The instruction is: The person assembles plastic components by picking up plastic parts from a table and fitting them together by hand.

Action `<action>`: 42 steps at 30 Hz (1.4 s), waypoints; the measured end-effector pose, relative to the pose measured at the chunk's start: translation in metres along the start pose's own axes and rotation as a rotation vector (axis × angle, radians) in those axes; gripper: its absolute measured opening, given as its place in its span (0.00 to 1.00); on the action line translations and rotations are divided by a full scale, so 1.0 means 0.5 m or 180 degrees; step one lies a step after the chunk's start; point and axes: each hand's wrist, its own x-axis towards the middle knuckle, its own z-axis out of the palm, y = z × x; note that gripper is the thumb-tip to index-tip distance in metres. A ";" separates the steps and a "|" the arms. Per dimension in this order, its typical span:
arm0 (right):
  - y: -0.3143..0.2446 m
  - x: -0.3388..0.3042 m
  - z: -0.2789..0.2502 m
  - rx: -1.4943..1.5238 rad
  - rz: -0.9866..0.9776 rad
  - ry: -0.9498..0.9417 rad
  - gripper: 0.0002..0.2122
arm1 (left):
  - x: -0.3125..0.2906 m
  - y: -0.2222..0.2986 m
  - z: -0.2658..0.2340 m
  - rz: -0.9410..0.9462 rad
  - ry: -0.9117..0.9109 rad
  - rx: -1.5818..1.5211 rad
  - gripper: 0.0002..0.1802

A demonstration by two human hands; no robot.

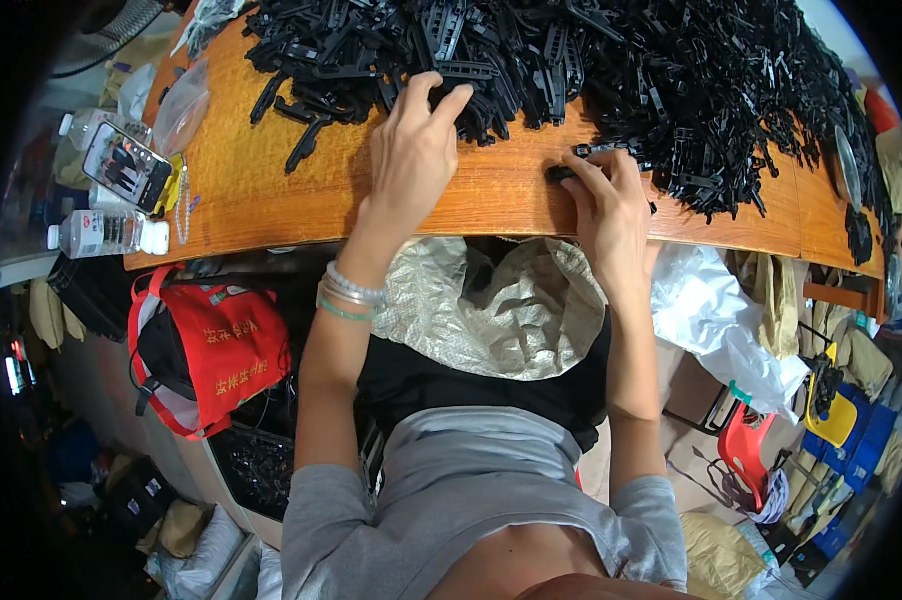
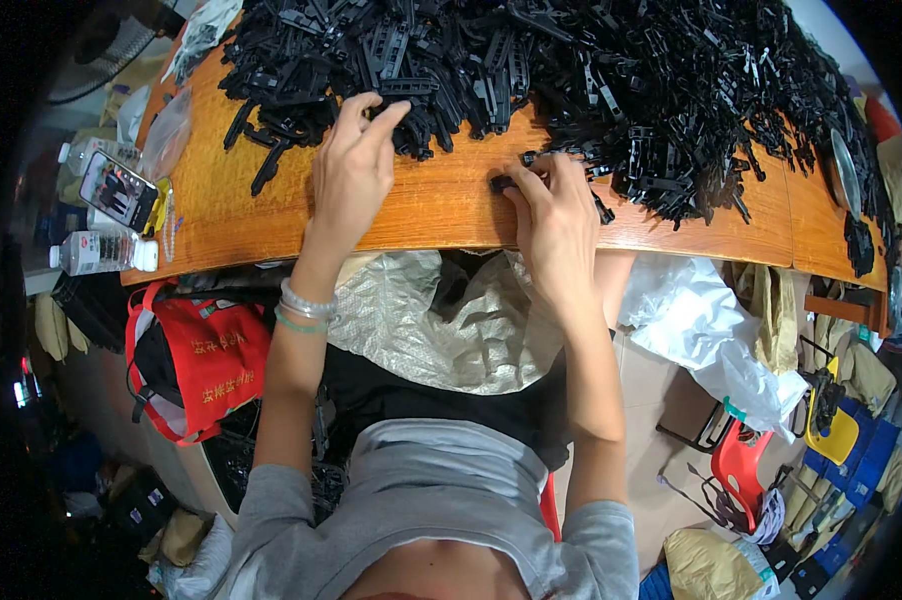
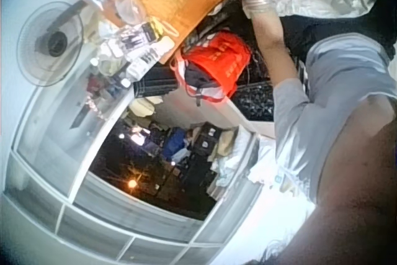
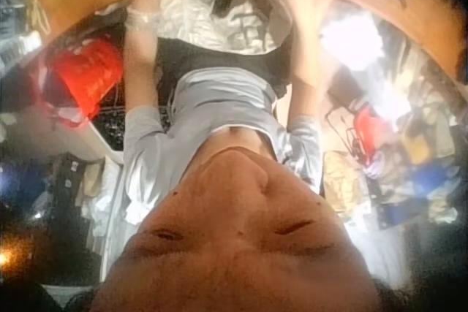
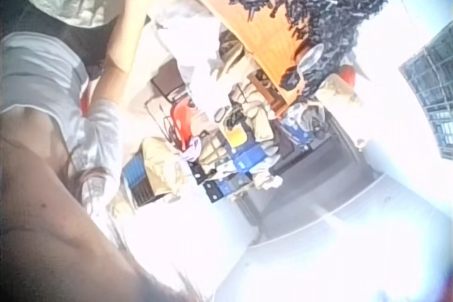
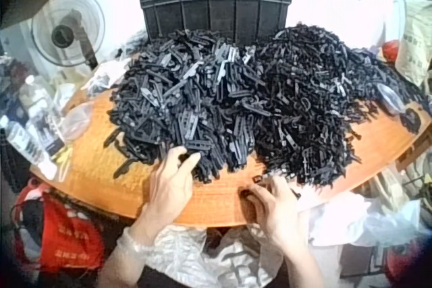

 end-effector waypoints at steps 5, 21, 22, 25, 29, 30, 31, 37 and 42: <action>0.015 0.007 0.017 -0.0740 -0.0433 -0.0092 0.09 | -0.001 -0.013 0.002 0.0480 -0.0218 0.0000 0.10; -0.062 -0.048 -0.038 0.3022 0.1103 -0.0625 0.09 | -0.073 0.091 -0.067 -0.2737 -0.0848 -0.4493 0.12; -0.063 -0.048 -0.044 0.3171 0.0946 -0.0762 0.08 | -0.073 0.096 -0.067 -0.2738 -0.0854 -0.4498 0.12; -0.062 -0.034 -0.042 0.2558 0.0379 -0.0706 0.07 | -0.081 0.100 -0.057 -0.3278 -0.0800 -0.5615 0.11; -0.063 -0.033 -0.039 0.2154 0.0029 -0.0557 0.07 | -0.073 0.091 -0.051 -0.3436 -0.0965 -0.6006 0.11; -0.060 -0.034 -0.038 0.2085 -0.0082 -0.0552 0.08 | -0.068 0.098 -0.052 -0.3592 -0.0985 -0.5789 0.12; -0.059 -0.035 -0.038 0.2079 -0.0077 -0.0547 0.08 | -0.064 0.104 -0.054 -0.3743 -0.1005 -0.5567 0.13; -0.061 -0.036 -0.042 0.1843 -0.0089 -0.0329 0.08 | -0.055 0.114 -0.070 -0.3458 -0.1613 -0.5184 0.17; -0.053 -0.041 -0.029 0.1633 -0.0429 0.0003 0.07 | -0.054 0.116 -0.078 -0.2891 -0.1670 -0.4161 0.13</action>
